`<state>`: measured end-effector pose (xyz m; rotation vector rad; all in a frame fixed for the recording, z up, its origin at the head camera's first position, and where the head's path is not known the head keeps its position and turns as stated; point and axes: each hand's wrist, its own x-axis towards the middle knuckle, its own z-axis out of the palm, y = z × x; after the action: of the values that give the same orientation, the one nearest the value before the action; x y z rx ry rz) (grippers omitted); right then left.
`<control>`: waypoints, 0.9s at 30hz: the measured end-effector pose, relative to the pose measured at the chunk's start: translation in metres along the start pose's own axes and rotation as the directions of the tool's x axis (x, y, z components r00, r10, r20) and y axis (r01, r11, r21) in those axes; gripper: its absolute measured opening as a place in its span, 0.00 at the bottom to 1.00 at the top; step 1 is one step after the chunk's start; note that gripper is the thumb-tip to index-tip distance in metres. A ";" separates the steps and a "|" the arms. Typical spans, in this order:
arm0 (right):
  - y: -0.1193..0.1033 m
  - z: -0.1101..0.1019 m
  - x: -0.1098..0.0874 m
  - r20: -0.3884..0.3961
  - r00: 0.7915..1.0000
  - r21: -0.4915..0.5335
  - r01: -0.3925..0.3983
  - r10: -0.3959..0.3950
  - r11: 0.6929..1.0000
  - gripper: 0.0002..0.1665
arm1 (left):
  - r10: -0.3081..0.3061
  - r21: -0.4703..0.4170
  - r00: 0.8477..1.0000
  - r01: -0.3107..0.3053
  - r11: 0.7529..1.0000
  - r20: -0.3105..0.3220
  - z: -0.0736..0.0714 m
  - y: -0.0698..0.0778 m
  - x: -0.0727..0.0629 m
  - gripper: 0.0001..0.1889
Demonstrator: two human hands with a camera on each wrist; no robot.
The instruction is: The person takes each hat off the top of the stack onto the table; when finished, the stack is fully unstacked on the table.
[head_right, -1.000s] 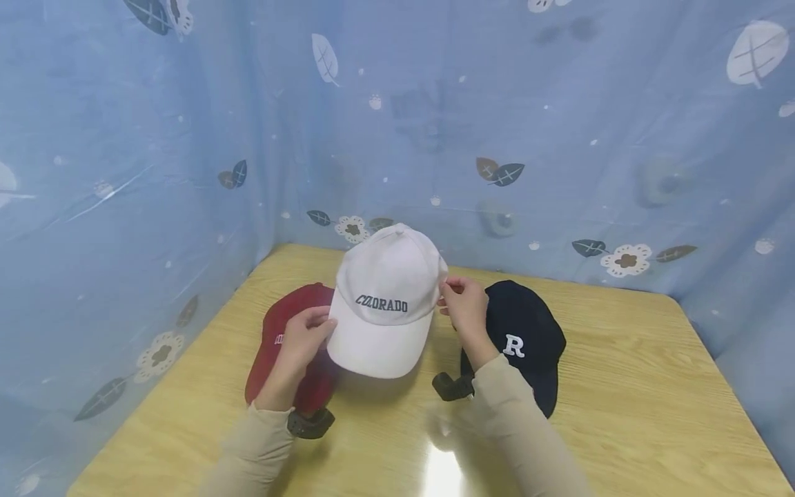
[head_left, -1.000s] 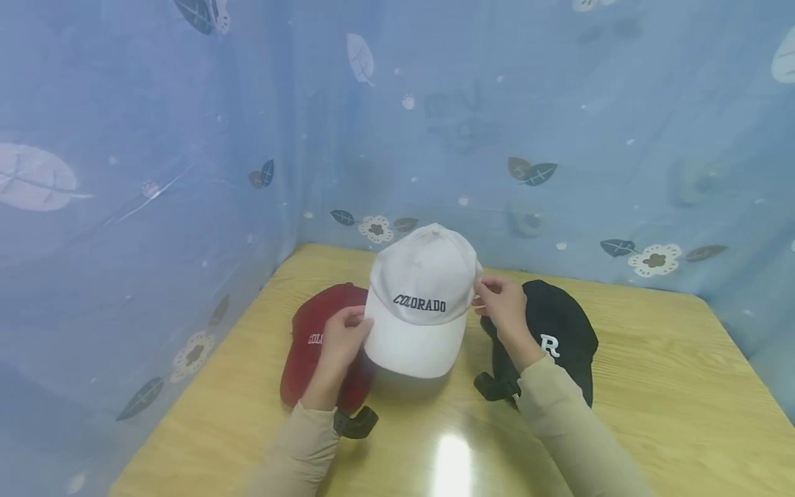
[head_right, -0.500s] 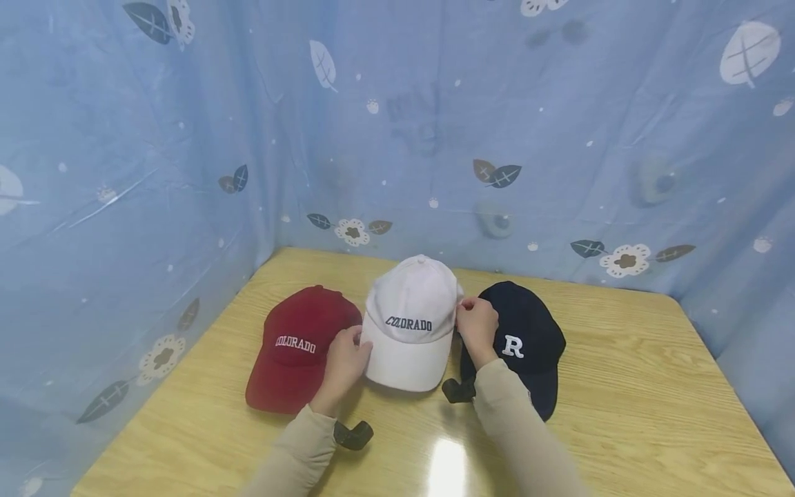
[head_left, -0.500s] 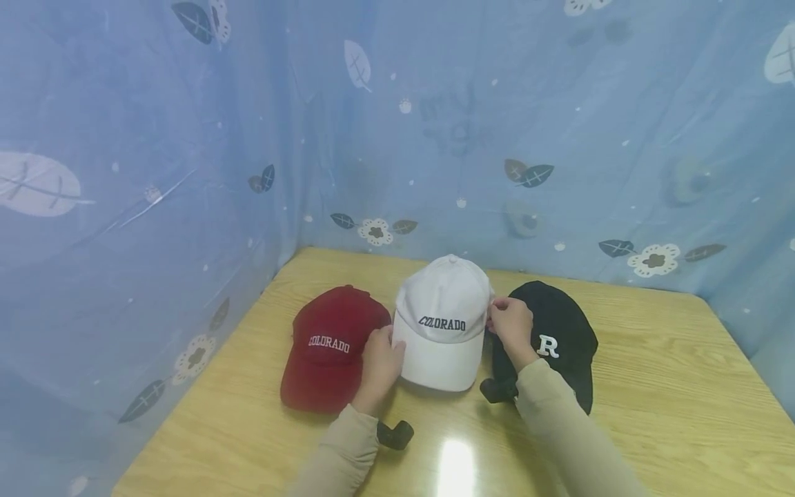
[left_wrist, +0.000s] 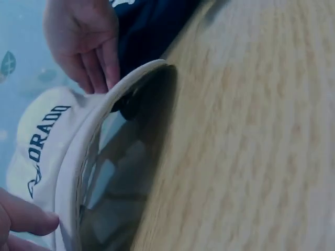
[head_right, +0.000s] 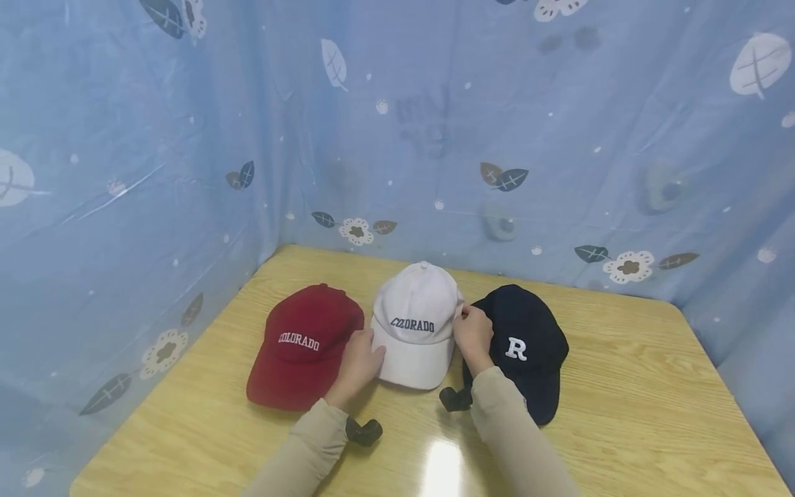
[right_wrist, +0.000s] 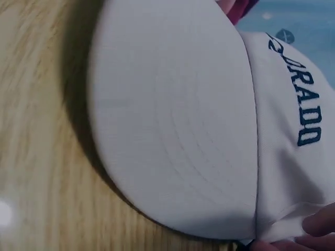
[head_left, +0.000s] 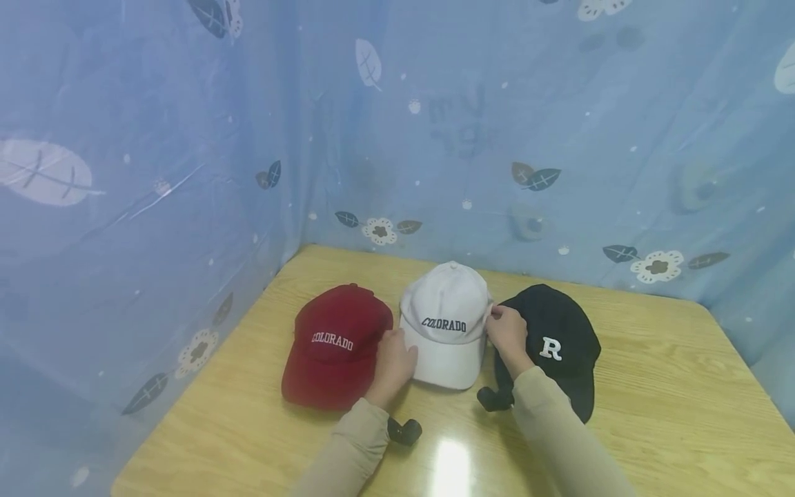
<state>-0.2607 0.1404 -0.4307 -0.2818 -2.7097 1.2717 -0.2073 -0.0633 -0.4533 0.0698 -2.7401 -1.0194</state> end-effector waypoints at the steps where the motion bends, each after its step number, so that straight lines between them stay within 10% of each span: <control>1: -0.002 0.000 0.000 -0.012 1.000 -0.003 0.014 -0.014 1.000 0.25 | 0.011 0.001 1.000 -0.011 1.000 0.002 -0.001 0.000 -0.001 0.22; 8: -0.038 0.004 -0.001 -0.174 0.962 0.093 0.229 -0.211 0.969 0.22 | 0.093 -0.149 0.979 -0.121 0.981 -0.182 -0.048 -0.004 -0.010 0.15; 14: -0.074 0.028 -0.013 -0.150 0.932 0.146 0.352 -0.331 0.925 0.14 | 0.031 -0.151 0.958 -0.077 0.986 -0.285 -0.118 -0.050 -0.011 0.13; 21: -0.100 0.084 -0.037 0.109 0.932 0.109 0.334 -0.345 0.936 0.14 | -0.195 -0.042 0.979 0.193 0.980 -0.066 -0.162 -0.122 -0.030 0.21; 27: -0.101 0.114 -0.053 0.284 0.925 0.036 0.254 -0.253 0.967 0.17 | -0.207 -0.047 0.976 0.210 0.977 0.071 -0.155 -0.147 -0.043 0.22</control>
<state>-0.2434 -0.0193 -0.4275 0.2699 -2.8582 1.3211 -0.1358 -0.2689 -0.4432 0.3275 -2.8077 -1.1685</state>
